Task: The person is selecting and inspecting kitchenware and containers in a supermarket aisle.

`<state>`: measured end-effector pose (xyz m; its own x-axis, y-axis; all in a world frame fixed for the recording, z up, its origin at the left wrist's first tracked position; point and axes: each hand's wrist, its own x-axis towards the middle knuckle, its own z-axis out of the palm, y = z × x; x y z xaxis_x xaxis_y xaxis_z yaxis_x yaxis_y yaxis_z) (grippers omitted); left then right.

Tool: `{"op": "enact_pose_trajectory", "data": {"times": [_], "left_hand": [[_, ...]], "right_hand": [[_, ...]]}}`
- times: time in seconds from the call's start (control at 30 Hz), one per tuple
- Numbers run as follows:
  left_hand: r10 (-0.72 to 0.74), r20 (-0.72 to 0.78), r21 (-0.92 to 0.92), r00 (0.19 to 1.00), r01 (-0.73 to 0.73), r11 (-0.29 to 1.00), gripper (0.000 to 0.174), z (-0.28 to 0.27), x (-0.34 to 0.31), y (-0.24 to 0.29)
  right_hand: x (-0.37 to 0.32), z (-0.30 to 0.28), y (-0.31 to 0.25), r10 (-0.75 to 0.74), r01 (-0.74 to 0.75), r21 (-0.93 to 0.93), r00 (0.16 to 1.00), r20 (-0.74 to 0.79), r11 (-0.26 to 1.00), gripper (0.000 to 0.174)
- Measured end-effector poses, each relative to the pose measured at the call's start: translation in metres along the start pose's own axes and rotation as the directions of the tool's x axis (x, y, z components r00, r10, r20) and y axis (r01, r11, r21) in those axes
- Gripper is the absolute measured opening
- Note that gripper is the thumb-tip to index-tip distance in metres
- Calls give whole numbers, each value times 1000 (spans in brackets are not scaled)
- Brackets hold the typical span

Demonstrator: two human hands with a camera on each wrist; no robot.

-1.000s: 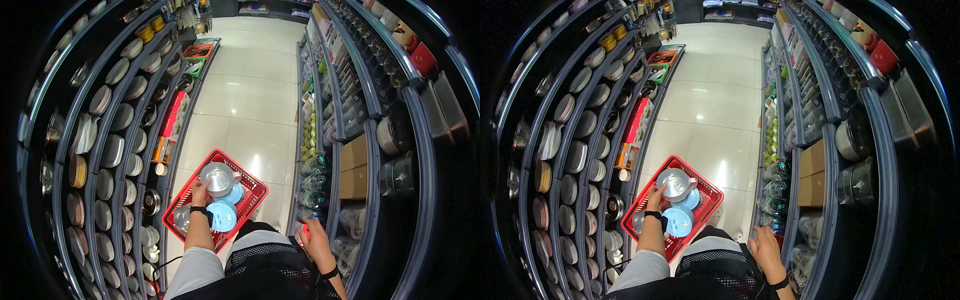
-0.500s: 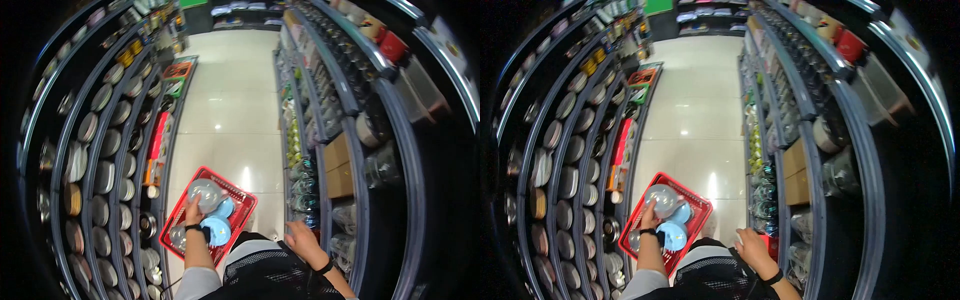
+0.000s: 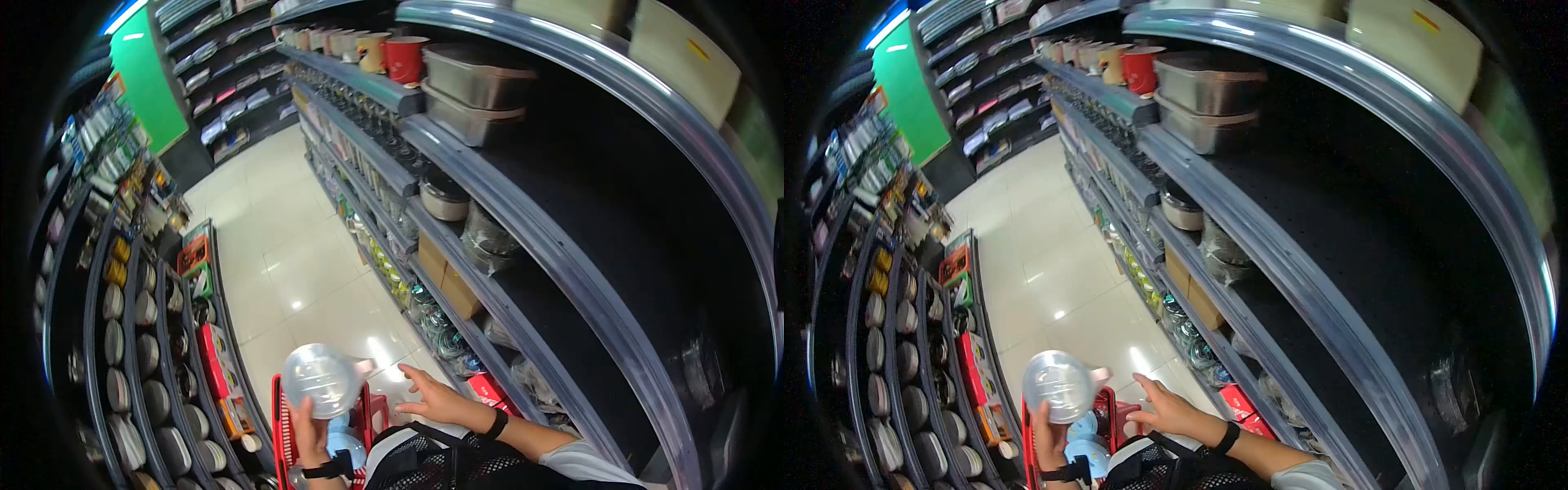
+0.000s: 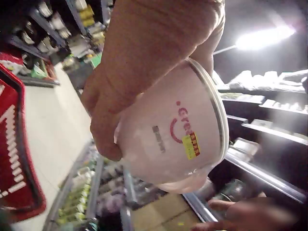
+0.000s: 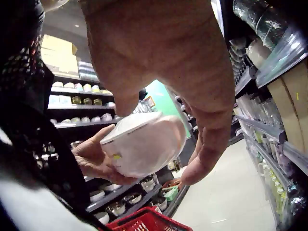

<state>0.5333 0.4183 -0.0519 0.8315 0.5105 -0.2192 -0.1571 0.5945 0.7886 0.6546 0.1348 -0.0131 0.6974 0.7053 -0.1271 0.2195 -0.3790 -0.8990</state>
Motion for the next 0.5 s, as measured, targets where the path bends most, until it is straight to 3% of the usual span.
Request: {"op": "enact_pose_trajectory", "data": {"times": [0.1,0.17,0.37,0.43,0.5], "left_hand": [[-65,141,29,988,62,998,87,67,3,-11],[-116,171,107,978,98,989,94,115,-4,-14],[-176,347,214,921,105,971,104,201,-23,-40],[-189,407,238,894,96,967,103,216,-27,-53],[-268,449,395,852,80,915,103,239,-33,-62]], "right_hand": [[-5,-13,-1,26,-7,162,993,-116,987,95],[-13,-26,5,108,32,448,953,-283,894,92],[-75,-83,10,127,174,512,857,-500,841,89],[-97,-98,3,151,274,532,768,-622,801,85],[-117,-113,-6,178,349,533,685,-706,771,79]]}}
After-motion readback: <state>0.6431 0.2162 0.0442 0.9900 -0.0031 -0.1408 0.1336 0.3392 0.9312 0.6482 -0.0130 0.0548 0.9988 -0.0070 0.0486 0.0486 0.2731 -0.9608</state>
